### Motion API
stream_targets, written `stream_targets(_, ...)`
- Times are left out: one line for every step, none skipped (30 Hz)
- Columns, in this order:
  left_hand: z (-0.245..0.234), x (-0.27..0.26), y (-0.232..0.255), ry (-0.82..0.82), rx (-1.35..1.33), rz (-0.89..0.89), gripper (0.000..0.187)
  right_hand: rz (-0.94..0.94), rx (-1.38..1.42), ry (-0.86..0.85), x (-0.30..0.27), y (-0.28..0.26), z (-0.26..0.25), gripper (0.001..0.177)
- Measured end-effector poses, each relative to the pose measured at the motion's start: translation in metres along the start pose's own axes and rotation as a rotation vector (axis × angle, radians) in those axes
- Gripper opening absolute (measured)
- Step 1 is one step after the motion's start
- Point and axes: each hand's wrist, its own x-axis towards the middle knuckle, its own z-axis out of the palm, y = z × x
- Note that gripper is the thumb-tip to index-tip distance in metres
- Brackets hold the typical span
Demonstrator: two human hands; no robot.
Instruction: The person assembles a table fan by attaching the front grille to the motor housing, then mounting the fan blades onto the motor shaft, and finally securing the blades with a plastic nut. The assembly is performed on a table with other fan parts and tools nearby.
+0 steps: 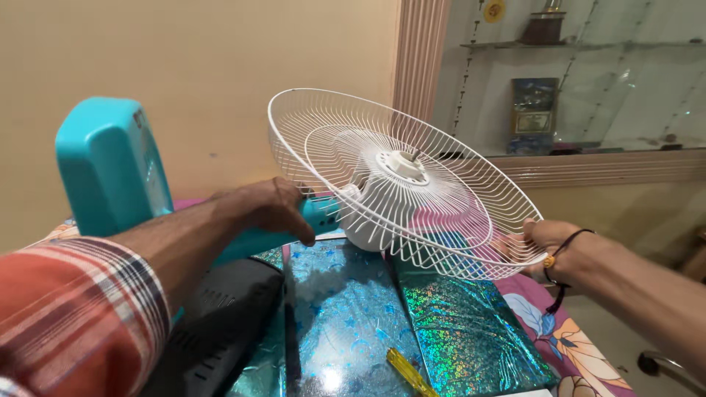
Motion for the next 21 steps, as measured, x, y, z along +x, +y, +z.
stream_targets(-0.003,-0.004,0.004,0.001,-0.028,0.018,0.070,0.000,-0.018,-0.012,0.000,0.001,-0.002,0.031)
stream_targets(-0.008,-0.008,0.007,0.002,-0.057,0.036,0.070,0.000,-0.036,-0.024,-0.002,0.001,-0.006,0.031)
stream_targets(-0.011,-0.013,0.010,0.002,-0.086,0.049,0.069,0.002,-0.057,-0.039,-0.004,0.002,-0.008,0.031)
stream_targets(-0.015,-0.018,0.012,-0.012,-0.066,0.010,0.070,0.024,-0.069,-0.019,-0.007,0.003,-0.010,0.034)
stream_targets(-0.020,-0.021,0.015,-0.026,-0.045,-0.024,0.071,0.045,-0.076,0.005,-0.011,0.002,-0.014,0.037)
stream_targets(-0.023,-0.024,0.017,-0.040,-0.023,-0.058,0.071,0.066,-0.084,0.028,-0.015,0.000,-0.017,0.040)
stream_targets(-0.027,-0.025,0.020,-0.046,-0.015,-0.066,0.072,0.130,-0.085,0.019,-0.019,-0.004,-0.021,0.034)
stream_targets(-0.030,-0.026,0.022,-0.052,-0.008,-0.074,0.072,0.193,-0.086,0.009,-0.022,-0.013,-0.023,0.028)
stream_targets(-0.032,-0.026,0.024,-0.057,-0.002,-0.081,0.073,0.255,-0.087,0.000,-0.025,-0.020,-0.025,0.024)
stream_targets(-0.033,-0.025,0.025,-0.049,-0.067,-0.026,0.073,0.227,-0.091,-0.002,-0.029,-0.024,-0.028,0.020)
stream_targets(-0.033,-0.026,0.025,-0.039,-0.135,0.020,0.074,0.198,-0.102,-0.011,-0.032,-0.028,-0.027,0.017)
stream_targets(-0.032,-0.027,0.024,-0.028,-0.204,0.065,0.075,0.169,-0.112,-0.020,-0.035,-0.029,-0.026,0.013)
stream_targets(-0.031,-0.027,0.024,-0.020,-0.185,0.032,0.075,0.168,-0.137,-0.029,-0.039,-0.027,-0.026,0.012)
stream_targets(-0.029,-0.027,0.025,-0.011,-0.166,-0.001,0.076,0.166,-0.161,-0.038,-0.043,-0.023,-0.027,0.011)
stream_targets(-0.028,-0.026,0.026,-0.003,-0.145,-0.031,0.076,0.165,-0.183,-0.044,-0.047,-0.020,-0.029,0.009)
stream_targets(-0.028,-0.024,0.026,-0.007,-0.173,-0.029,0.077,0.151,-0.216,-0.046,-0.050,-0.020,-0.028,0.012)
stream_targets(-0.028,-0.023,0.027,-0.016,-0.200,-0.025,0.079,0.143,-0.247,-0.043,-0.053,-0.018,-0.031,0.014)
stream_targets(-0.028,-0.021,0.028,-0.026,-0.227,-0.020,0.081,0.134,-0.278,-0.040,-0.054,-0.018,-0.033,0.017)
stream_targets(-0.028,-0.020,0.027,-0.018,-0.260,0.007,0.082,0.118,-0.304,-0.029,-0.054,-0.018,-0.036,0.016)
stream_targets(-0.030,-0.020,0.025,-0.010,-0.293,0.034,0.083,0.102,-0.330,-0.019,-0.054,-0.018,-0.039,0.016)
stream_targets(-0.032,-0.021,0.024,0.003,-0.325,0.060,0.084,0.082,-0.357,-0.011,-0.051,-0.020,-0.040,0.016)
